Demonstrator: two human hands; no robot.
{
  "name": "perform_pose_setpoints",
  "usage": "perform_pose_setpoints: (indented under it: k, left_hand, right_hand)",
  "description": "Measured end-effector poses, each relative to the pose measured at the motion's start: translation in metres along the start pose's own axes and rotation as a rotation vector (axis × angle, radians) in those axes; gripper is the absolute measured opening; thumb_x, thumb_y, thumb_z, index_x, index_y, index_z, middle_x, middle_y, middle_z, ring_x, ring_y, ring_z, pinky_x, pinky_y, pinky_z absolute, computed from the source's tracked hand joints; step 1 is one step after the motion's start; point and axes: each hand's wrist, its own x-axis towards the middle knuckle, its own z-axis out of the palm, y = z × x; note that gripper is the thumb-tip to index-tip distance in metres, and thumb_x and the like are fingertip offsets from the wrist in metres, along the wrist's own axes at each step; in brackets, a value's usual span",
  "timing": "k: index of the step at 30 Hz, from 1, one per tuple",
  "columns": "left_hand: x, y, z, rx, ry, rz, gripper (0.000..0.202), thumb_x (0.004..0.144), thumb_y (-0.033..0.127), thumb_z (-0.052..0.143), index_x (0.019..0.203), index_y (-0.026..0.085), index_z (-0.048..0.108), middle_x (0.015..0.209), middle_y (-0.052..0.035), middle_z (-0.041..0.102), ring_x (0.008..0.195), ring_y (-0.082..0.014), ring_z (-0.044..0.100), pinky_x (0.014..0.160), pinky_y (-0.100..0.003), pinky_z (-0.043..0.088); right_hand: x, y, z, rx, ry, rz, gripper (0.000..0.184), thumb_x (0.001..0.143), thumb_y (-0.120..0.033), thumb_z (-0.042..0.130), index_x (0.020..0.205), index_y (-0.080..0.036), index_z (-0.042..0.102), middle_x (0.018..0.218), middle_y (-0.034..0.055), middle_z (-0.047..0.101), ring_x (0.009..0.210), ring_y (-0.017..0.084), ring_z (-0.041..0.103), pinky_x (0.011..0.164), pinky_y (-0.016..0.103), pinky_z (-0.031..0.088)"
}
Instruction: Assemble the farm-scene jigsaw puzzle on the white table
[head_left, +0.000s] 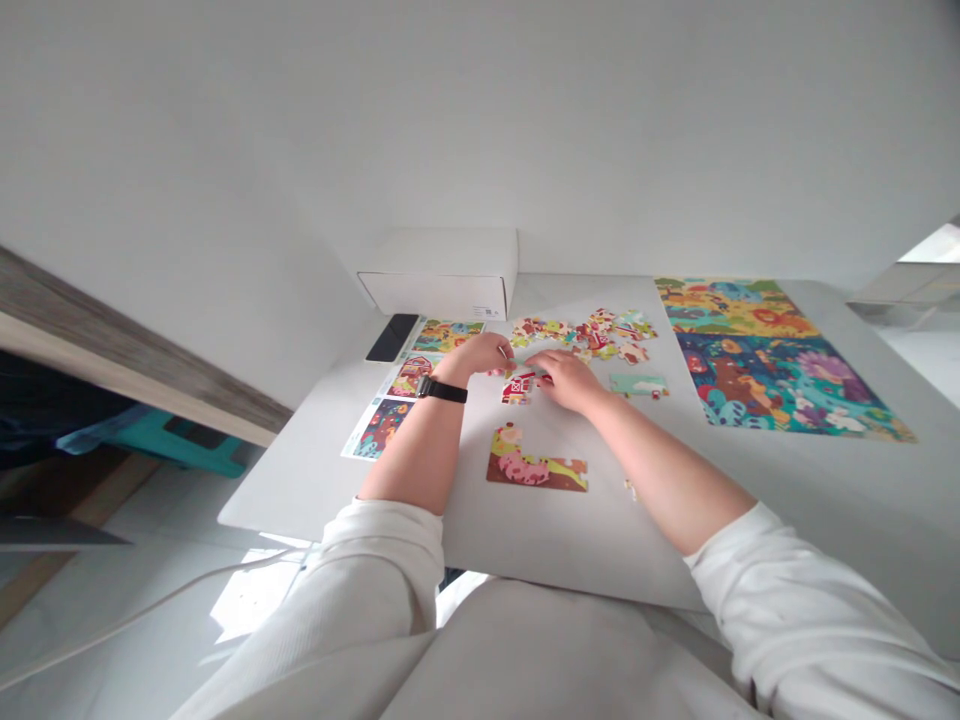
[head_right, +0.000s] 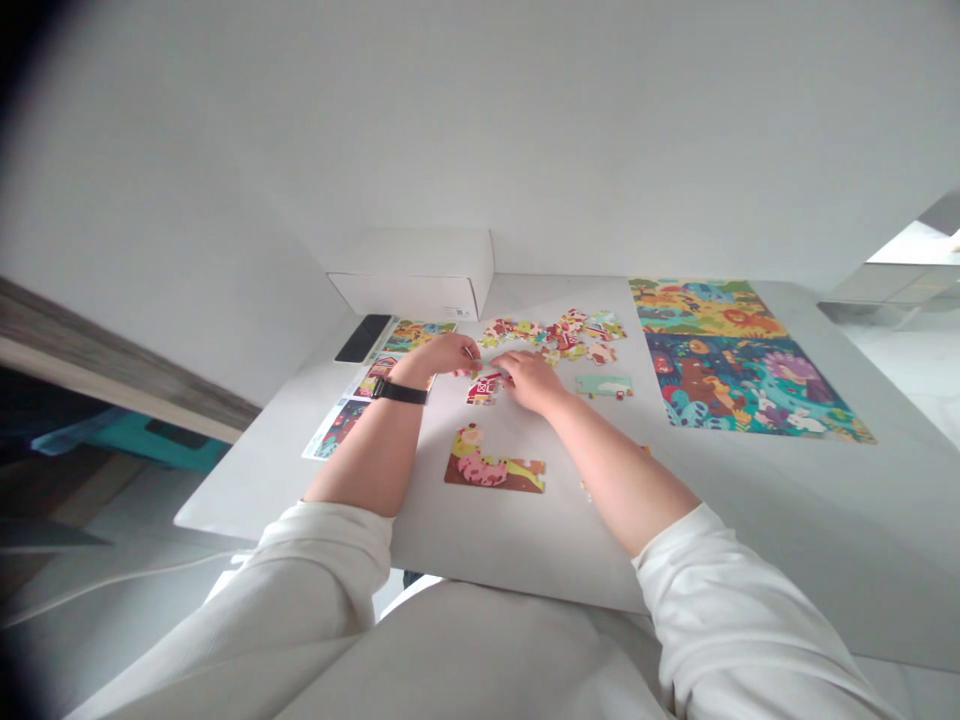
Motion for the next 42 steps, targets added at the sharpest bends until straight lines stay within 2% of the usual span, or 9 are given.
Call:
perform_pose_setpoints:
  k: [4, 9, 18, 24, 29, 34, 39, 42]
  left_hand:
    - [0.006, -0.008, 0.002, -0.02, -0.012, -0.007, 0.013, 0.084, 0.025, 0.08, 0.094, 0.017, 0.074, 0.074, -0.0023, 0.075, 0.059, -0.0114, 0.064, 0.062, -0.022, 0.051]
    - [0.012, -0.015, 0.005, -0.011, -0.026, 0.01, 0.013, 0.083, 0.028, 0.08, 0.083, 0.017, 0.072, 0.07, -0.0018, 0.073, 0.057, -0.0112, 0.063, 0.06, -0.023, 0.049]
    - [0.011, -0.008, 0.008, 0.213, -0.01, 0.028, 0.019, 0.085, 0.033, 0.076, 0.076, 0.017, 0.075, 0.063, -0.0037, 0.07, 0.056, -0.0135, 0.062, 0.057, -0.025, 0.043]
    - [0.013, 0.003, 0.013, 0.443, 0.077, 0.033, 0.021, 0.083, 0.036, 0.078, 0.095, 0.019, 0.083, 0.089, -0.0094, 0.081, 0.087, -0.0205, 0.073, 0.075, -0.025, 0.05]
    - [0.01, 0.005, 0.011, 0.459, 0.073, 0.019, 0.03, 0.081, 0.036, 0.079, 0.107, 0.021, 0.082, 0.107, -0.0111, 0.08, 0.101, -0.0255, 0.073, 0.082, -0.029, 0.052]
    - [0.005, 0.001, 0.005, 0.439, 0.082, 0.088, 0.046, 0.078, 0.042, 0.084, 0.119, 0.025, 0.077, 0.112, -0.006, 0.079, 0.107, -0.0239, 0.071, 0.084, -0.026, 0.049]
    - [0.009, -0.003, 0.011, 0.463, 0.059, 0.084, 0.047, 0.075, 0.047, 0.087, 0.115, 0.024, 0.077, 0.108, -0.0072, 0.078, 0.104, -0.0253, 0.071, 0.08, -0.027, 0.047]
    - [0.014, -0.005, 0.016, 0.438, 0.048, 0.06, 0.048, 0.074, 0.049, 0.086, 0.113, 0.023, 0.077, 0.096, -0.0071, 0.078, 0.095, -0.0248, 0.072, 0.076, -0.029, 0.047]
  right_hand:
    - [0.0, 0.002, 0.0, -0.022, -0.003, 0.022, 0.041, 0.093, -0.005, 0.059, 0.129, -0.02, 0.074, 0.131, 0.0094, 0.074, 0.124, 0.025, 0.064, 0.113, 0.041, 0.047]
    - [0.0, 0.002, -0.004, -0.08, 0.022, 0.125, 0.049, 0.09, 0.001, 0.054, 0.129, -0.02, 0.075, 0.133, 0.0097, 0.074, 0.123, 0.025, 0.066, 0.112, 0.039, 0.048]
    - [0.002, 0.003, -0.024, -0.094, -0.032, 0.278, 0.046, 0.094, -0.004, 0.055, 0.131, -0.024, 0.074, 0.136, 0.0081, 0.074, 0.123, 0.025, 0.068, 0.11, 0.038, 0.051]
    - [0.004, 0.004, -0.044, -0.056, 0.038, 0.352, 0.046, 0.093, -0.004, 0.055, 0.129, -0.025, 0.075, 0.129, 0.0064, 0.077, 0.119, 0.025, 0.07, 0.106, 0.037, 0.053]
    - [0.005, 0.01, -0.052, -0.047, 0.052, 0.353, 0.041, 0.093, -0.007, 0.058, 0.126, -0.024, 0.076, 0.12, 0.0058, 0.08, 0.112, 0.025, 0.073, 0.102, 0.037, 0.055]
    - [0.004, 0.015, -0.055, -0.036, -0.082, 0.347, 0.037, 0.093, -0.013, 0.066, 0.126, -0.024, 0.077, 0.117, 0.0076, 0.081, 0.109, 0.026, 0.074, 0.098, 0.037, 0.057]
    - [0.004, 0.014, -0.054, -0.094, -0.247, 0.311, 0.039, 0.088, -0.019, 0.077, 0.127, -0.025, 0.077, 0.125, 0.0105, 0.078, 0.115, 0.03, 0.073, 0.096, 0.038, 0.056]
    - [0.004, 0.014, -0.05, -0.157, -0.312, 0.287, 0.046, 0.085, -0.027, 0.083, 0.13, -0.023, 0.076, 0.131, 0.0136, 0.075, 0.116, 0.032, 0.071, 0.096, 0.04, 0.056]
